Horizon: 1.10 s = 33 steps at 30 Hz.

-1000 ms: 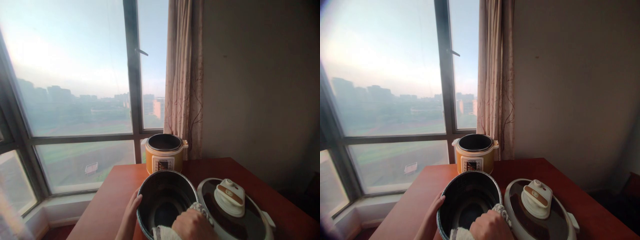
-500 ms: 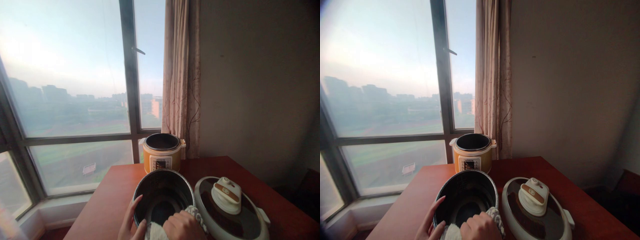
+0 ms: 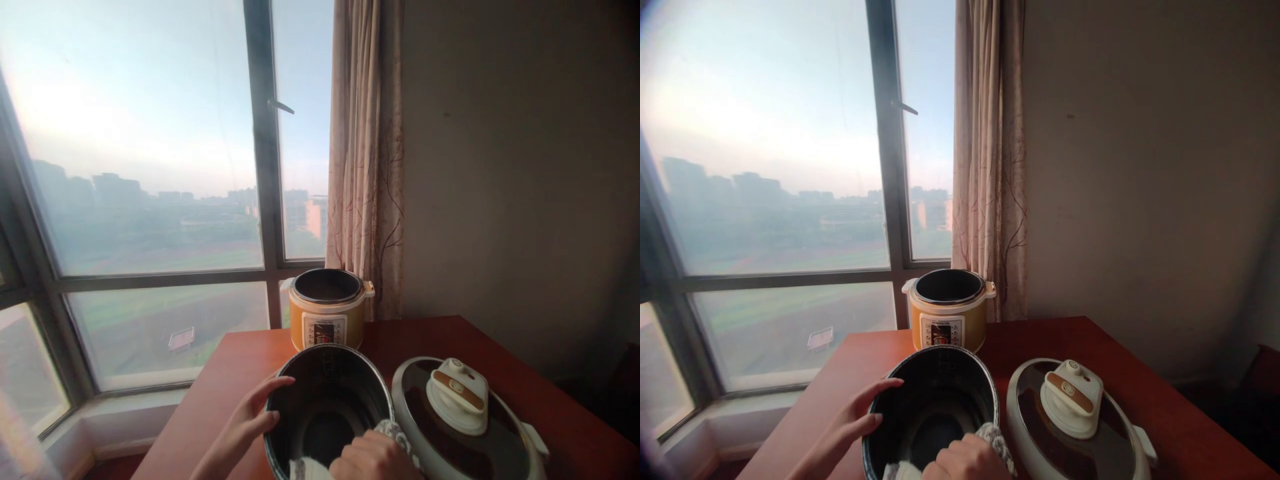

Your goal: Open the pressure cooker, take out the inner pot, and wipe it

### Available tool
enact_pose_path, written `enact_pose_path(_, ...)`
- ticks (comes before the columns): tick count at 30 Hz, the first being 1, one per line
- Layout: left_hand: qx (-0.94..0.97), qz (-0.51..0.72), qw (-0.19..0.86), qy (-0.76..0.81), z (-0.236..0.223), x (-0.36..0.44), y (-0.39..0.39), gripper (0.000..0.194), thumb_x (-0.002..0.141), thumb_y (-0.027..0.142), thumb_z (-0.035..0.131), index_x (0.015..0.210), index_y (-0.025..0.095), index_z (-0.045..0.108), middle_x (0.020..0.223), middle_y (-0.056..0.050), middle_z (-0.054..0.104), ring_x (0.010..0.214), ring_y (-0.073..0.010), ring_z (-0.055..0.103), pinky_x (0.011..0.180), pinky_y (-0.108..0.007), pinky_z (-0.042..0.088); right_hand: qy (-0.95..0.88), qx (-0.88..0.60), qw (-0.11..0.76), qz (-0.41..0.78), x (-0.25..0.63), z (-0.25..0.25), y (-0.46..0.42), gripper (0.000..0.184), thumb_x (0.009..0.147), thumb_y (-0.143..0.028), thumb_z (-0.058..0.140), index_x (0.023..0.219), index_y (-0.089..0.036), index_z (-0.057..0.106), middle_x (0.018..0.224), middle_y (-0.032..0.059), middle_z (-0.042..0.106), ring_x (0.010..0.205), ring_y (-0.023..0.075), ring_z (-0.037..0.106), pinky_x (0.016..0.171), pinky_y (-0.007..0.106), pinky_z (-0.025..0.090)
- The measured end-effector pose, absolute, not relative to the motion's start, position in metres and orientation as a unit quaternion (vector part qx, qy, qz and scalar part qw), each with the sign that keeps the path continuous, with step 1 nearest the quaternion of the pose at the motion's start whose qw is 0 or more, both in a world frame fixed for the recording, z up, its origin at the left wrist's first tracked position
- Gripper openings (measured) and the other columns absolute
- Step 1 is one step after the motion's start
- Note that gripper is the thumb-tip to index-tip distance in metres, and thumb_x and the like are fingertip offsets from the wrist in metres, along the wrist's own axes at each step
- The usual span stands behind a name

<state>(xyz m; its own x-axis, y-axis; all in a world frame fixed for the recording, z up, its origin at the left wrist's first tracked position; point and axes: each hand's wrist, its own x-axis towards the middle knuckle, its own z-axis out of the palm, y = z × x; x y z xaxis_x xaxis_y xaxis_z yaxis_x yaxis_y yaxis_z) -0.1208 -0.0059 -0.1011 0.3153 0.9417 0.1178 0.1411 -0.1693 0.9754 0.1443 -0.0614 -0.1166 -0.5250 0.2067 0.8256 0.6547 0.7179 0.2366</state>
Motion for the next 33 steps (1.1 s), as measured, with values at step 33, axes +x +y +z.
enact_pose_path(33,0.65,0.518,0.21,0.514,-0.139,-0.081,-0.065,0.023,0.082,0.04,0.062,0.09,0.025,0.077,0.152,-0.011,0.05,0.148,-0.038,0.034,0.117,-0.054,0.035,-0.835,-0.298,0.4,-0.233,0.144,-0.114,-0.065,0.027,0.089,-0.012,0.048,0.065,-0.023,0.043,0.056,-0.0042,0.05,0.05,0.0138,0.043,0.056,0.033,0.021)
